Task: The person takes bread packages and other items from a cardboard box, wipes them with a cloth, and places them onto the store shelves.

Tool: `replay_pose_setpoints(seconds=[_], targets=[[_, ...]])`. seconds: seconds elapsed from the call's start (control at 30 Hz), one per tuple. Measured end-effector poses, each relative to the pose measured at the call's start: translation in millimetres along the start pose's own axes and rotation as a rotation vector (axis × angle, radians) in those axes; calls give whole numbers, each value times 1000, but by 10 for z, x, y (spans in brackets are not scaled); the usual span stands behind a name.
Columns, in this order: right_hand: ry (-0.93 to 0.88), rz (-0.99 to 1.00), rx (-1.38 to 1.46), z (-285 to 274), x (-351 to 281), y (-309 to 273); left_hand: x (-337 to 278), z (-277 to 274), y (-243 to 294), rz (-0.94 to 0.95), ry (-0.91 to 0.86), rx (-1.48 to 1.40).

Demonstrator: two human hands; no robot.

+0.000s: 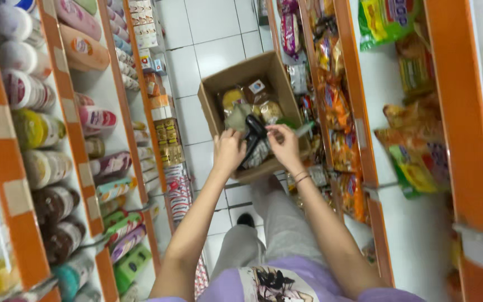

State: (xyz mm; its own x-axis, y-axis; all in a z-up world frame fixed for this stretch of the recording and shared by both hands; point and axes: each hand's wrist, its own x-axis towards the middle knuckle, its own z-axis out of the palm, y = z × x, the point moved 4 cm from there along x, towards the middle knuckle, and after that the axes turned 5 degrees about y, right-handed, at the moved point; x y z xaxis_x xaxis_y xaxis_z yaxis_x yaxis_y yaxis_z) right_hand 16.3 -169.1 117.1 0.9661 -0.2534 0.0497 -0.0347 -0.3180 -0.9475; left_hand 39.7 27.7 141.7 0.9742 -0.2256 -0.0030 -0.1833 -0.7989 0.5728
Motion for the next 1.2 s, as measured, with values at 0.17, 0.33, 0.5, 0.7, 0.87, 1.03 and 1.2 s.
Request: replay_pose_setpoints(seconds=[0.17, 0.33, 0.5, 0.7, 0.87, 1.03, 1.2], targets=[[-33, 218, 50, 439, 738, 780, 1198, 1190, -757, -272, -57, 166], [-64, 378, 233, 596, 1043, 1292, 1754, 2281, -1415, -896, -390, 14], [-96, 509, 191, 621, 1040, 1539, 1888, 2772, -1528, -1061, -397, -37], [-100, 568, 257, 636, 946, 1801, 1926, 2538, -1109, -1020, -244, -140], [-50, 623, 238, 550, 885, 1808, 1696, 2080, -825, -981, 54, -337], [230, 322, 48, 275, 997, 1191, 1358, 1200, -515, -763, 188, -731], [-1, 592, 463, 53, 1045, 435, 1034, 64, -8, -627, 58, -1232]])
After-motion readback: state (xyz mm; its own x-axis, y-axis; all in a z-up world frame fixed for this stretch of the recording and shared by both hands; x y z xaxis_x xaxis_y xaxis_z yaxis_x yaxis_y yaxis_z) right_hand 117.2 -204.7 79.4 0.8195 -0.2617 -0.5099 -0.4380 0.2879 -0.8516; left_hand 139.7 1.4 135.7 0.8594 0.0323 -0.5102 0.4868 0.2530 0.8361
